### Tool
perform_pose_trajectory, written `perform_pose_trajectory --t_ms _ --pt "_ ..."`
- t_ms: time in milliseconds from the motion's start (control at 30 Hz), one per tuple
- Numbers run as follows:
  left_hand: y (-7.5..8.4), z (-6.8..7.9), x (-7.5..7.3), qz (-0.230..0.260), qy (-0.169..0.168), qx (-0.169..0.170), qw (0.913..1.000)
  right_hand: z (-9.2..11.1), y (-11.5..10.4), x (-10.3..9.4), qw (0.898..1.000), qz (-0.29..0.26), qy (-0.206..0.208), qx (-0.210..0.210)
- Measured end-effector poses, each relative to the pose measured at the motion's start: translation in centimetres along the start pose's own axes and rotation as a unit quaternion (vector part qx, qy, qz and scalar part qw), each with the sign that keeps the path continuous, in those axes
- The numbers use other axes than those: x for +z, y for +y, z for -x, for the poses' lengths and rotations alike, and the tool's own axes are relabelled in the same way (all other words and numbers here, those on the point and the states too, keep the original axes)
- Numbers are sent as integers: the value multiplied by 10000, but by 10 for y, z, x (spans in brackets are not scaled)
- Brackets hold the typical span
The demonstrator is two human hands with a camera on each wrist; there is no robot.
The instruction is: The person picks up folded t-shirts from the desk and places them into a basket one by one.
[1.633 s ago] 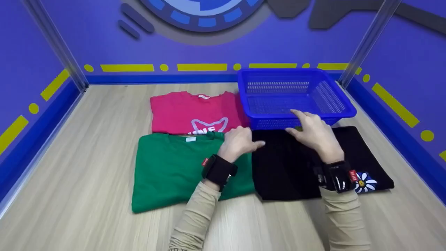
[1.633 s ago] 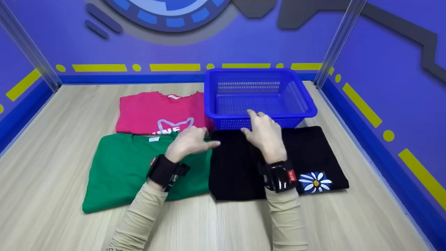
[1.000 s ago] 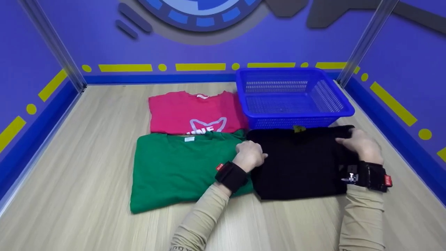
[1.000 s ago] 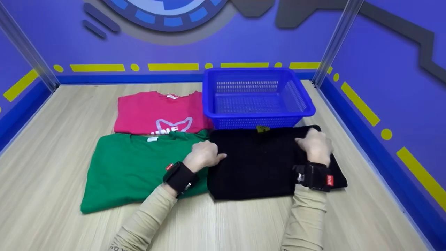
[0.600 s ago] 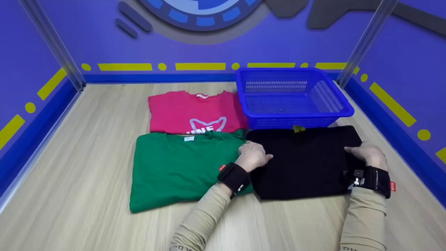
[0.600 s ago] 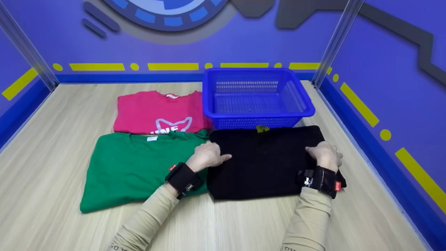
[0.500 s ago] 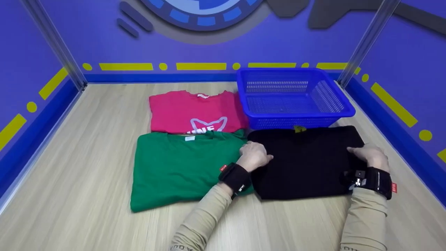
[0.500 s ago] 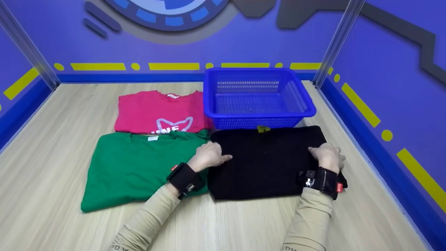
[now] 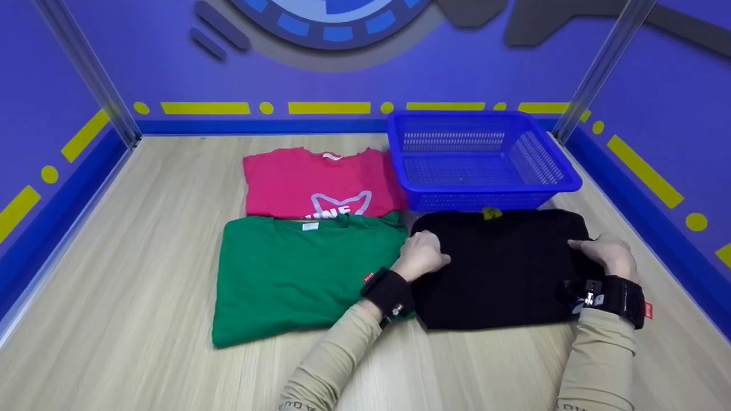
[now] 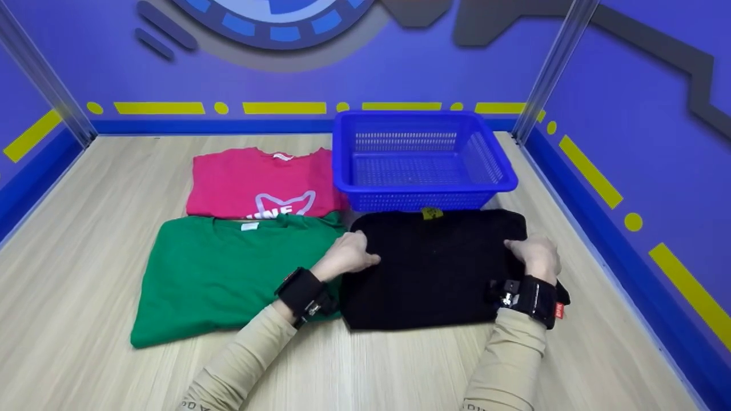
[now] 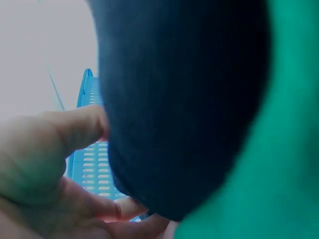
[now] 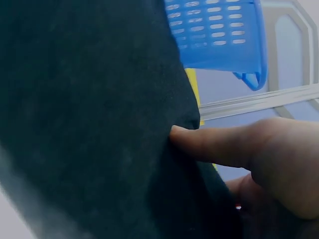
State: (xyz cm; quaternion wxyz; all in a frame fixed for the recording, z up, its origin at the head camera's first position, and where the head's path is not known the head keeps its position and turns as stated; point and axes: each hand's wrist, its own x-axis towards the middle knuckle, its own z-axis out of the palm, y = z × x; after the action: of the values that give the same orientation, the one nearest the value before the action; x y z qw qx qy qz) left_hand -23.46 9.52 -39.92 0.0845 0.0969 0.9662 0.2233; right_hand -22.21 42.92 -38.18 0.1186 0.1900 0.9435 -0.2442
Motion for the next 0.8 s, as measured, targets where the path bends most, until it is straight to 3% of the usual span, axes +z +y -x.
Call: perform_pose_trajectory --t_ms 133,400,633,800 --pt "0 -1 -1 393 -211 23 9990 -1 -1 -2 9997 -168 -85 -176" --pt "3 -5 -2 1305 -576 -415 9889 -1 -2 -5 9939 -684 -731 -453" --pt "6 -3 -5 1486 -645 -407 9860 4 -7 -10 9944 -687 -390 -707" --pt "11 2 -10 1407 -632 -222 9878 16 -12 -21 9944 -600 -241 -836"
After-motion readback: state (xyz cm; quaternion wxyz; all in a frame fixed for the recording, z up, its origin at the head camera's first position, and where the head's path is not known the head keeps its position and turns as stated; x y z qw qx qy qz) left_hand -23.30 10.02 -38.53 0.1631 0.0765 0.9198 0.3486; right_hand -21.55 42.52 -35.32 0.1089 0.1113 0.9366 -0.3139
